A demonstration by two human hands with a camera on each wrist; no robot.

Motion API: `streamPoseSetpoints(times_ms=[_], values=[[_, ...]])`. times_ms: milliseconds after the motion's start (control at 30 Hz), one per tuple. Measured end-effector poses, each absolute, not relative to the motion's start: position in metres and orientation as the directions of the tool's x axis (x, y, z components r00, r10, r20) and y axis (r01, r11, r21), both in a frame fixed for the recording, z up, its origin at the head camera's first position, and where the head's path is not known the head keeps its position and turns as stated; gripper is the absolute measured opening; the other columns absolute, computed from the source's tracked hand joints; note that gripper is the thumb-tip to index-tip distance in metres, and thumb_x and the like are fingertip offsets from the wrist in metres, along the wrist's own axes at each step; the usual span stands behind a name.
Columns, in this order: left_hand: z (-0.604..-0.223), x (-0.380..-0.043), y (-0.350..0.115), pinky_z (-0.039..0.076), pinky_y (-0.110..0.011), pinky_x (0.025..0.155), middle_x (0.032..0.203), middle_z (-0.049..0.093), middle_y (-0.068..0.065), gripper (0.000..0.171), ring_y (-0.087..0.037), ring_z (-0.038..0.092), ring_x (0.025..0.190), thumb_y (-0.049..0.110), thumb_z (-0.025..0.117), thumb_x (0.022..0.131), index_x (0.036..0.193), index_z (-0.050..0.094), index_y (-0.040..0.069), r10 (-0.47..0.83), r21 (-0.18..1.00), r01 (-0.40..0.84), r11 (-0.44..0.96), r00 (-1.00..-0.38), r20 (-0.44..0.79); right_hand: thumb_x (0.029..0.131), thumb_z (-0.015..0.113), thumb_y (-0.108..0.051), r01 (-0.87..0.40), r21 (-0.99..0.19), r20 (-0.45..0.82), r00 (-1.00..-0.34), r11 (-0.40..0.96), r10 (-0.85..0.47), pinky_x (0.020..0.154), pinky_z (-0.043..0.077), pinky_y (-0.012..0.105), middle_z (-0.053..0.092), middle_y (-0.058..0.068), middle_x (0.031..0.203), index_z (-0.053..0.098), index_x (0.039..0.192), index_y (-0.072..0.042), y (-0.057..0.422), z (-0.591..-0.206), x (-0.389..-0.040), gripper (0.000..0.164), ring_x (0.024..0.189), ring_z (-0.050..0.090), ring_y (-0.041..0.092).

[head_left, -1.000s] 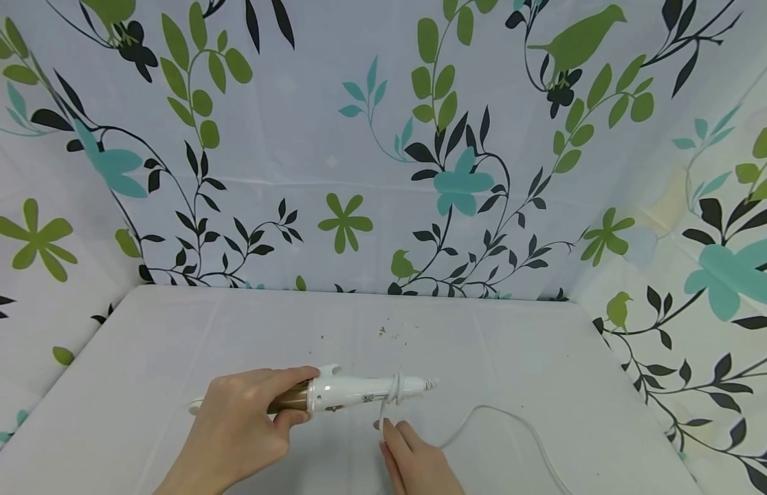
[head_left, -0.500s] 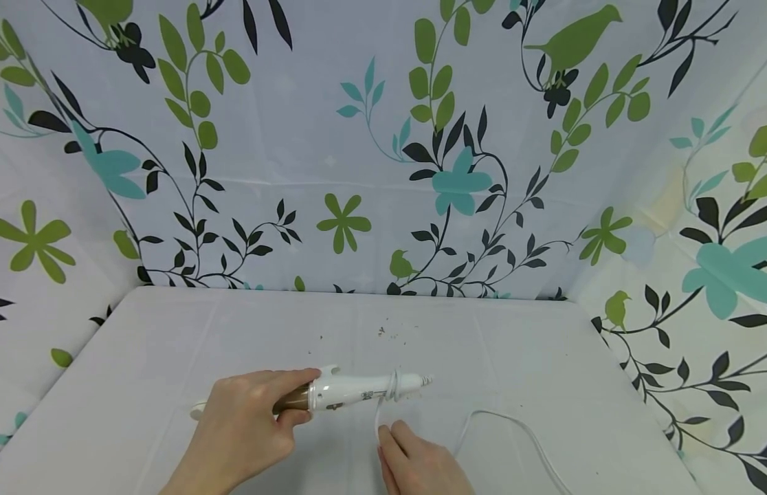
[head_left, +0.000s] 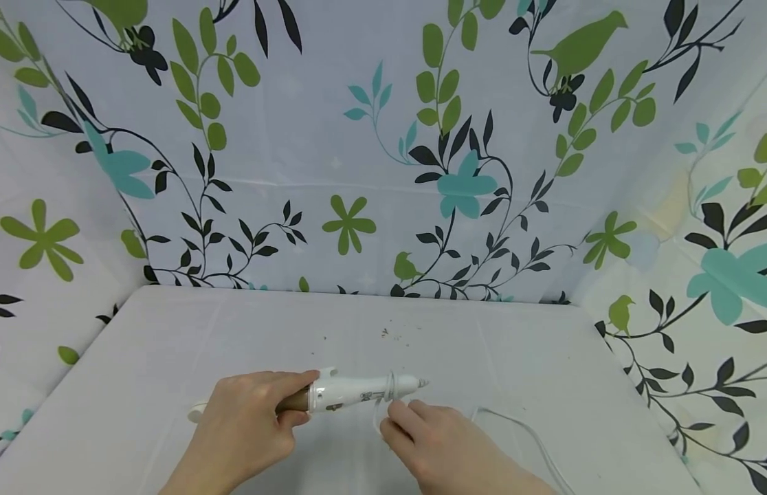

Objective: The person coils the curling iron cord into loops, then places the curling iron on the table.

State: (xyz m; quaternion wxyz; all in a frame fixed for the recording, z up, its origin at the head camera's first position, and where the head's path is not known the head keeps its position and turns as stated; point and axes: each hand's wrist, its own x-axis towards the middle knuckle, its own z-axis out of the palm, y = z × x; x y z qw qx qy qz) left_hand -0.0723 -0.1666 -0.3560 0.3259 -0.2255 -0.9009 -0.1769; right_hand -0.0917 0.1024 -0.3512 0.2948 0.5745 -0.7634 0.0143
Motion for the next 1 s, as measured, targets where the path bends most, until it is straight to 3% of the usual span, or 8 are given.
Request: streamPoseSetpoints(times_ms=[67,200,333,367,600,800,1000], values=[[-0.356,-0.072,-0.167,0.046,-0.015,0.052,0.078,0.074,0.014,0.049,0.003,0.060,0.060,0.002,0.087,0.048,0.093,0.080,0.020,0.302,0.164,0.530,0.832,-0.680,0.668,0.108,0.027,-0.011,-0.882,0.340,0.442,-0.156,0.326,-0.883,0.053,0.024,0.009,0.046,-0.004,0.082,0.064,0.094,-0.011,0.105,-0.344,-0.095,0.039,0.063,0.027,0.005],[-0.357,-0.073,-0.169,0.049,-0.018,0.053,0.079,0.075,0.013,0.050,0.000,0.064,0.062,0.002,0.087,0.047,0.093,0.080,0.019,0.328,0.137,0.561,0.817,-0.646,0.689,0.106,0.048,-0.023,-0.864,0.388,0.429,-0.138,0.320,-0.893,0.053,0.030,0.008,0.049,-0.004,0.079,0.063,0.093,-0.012,0.110,-0.334,-0.102,0.022,0.063,0.035,0.005],[-0.357,-0.074,-0.170,0.052,-0.021,0.054,0.080,0.076,0.012,0.050,-0.004,0.068,0.064,0.002,0.086,0.047,0.094,0.080,0.018,0.343,0.123,0.582,0.804,-0.624,0.702,0.103,0.054,-0.032,-0.845,0.411,0.469,-0.125,0.341,-0.874,0.048,0.028,0.005,0.045,-0.005,0.069,0.058,0.085,-0.012,0.112,-0.332,-0.108,0.027,0.054,0.033,0.001],[-0.357,-0.074,-0.171,0.052,-0.021,0.054,0.080,0.076,0.011,0.050,-0.004,0.068,0.064,0.002,0.086,0.047,0.094,0.080,0.018,0.344,0.124,0.584,0.802,-0.622,0.703,0.103,0.053,-0.033,-0.848,0.400,0.484,-0.127,0.347,-0.866,0.047,0.028,0.005,0.044,-0.005,0.068,0.057,0.083,-0.012,0.113,-0.332,-0.109,0.030,0.052,0.032,0.000],[-0.356,-0.074,-0.173,0.054,-0.022,0.056,0.081,0.076,0.010,0.049,-0.004,0.069,0.066,0.002,0.087,0.048,0.095,0.081,0.015,0.349,0.127,0.597,0.793,-0.614,0.708,0.083,0.082,-0.021,-0.921,0.212,0.481,-0.192,0.327,-0.855,0.052,0.030,0.004,0.048,-0.007,0.072,0.060,0.082,-0.014,0.115,-0.325,-0.108,0.023,0.058,0.035,0.000],[-0.356,-0.074,-0.170,0.056,-0.026,0.056,0.082,0.077,0.007,0.049,-0.007,0.071,0.068,0.002,0.086,0.048,0.095,0.081,0.013,0.383,0.113,0.630,0.769,-0.594,0.708,0.082,0.082,-0.023,-0.925,0.248,0.412,-0.169,0.289,-0.895,0.053,0.027,0.008,0.041,-0.008,0.070,0.056,0.079,-0.015,0.114,-0.314,-0.111,0.027,0.059,0.030,0.002],[-0.356,-0.073,-0.168,0.056,-0.027,0.056,0.082,0.077,0.006,0.049,-0.007,0.071,0.067,0.000,0.084,0.046,0.093,0.082,0.013,0.415,0.108,0.665,0.739,-0.575,0.705,0.081,0.082,-0.033,-0.913,0.273,0.438,-0.161,0.301,-0.885,0.049,0.025,0.007,0.039,-0.008,0.064,0.056,0.072,-0.018,0.112,-0.304,-0.125,0.031,0.051,0.031,0.001]])
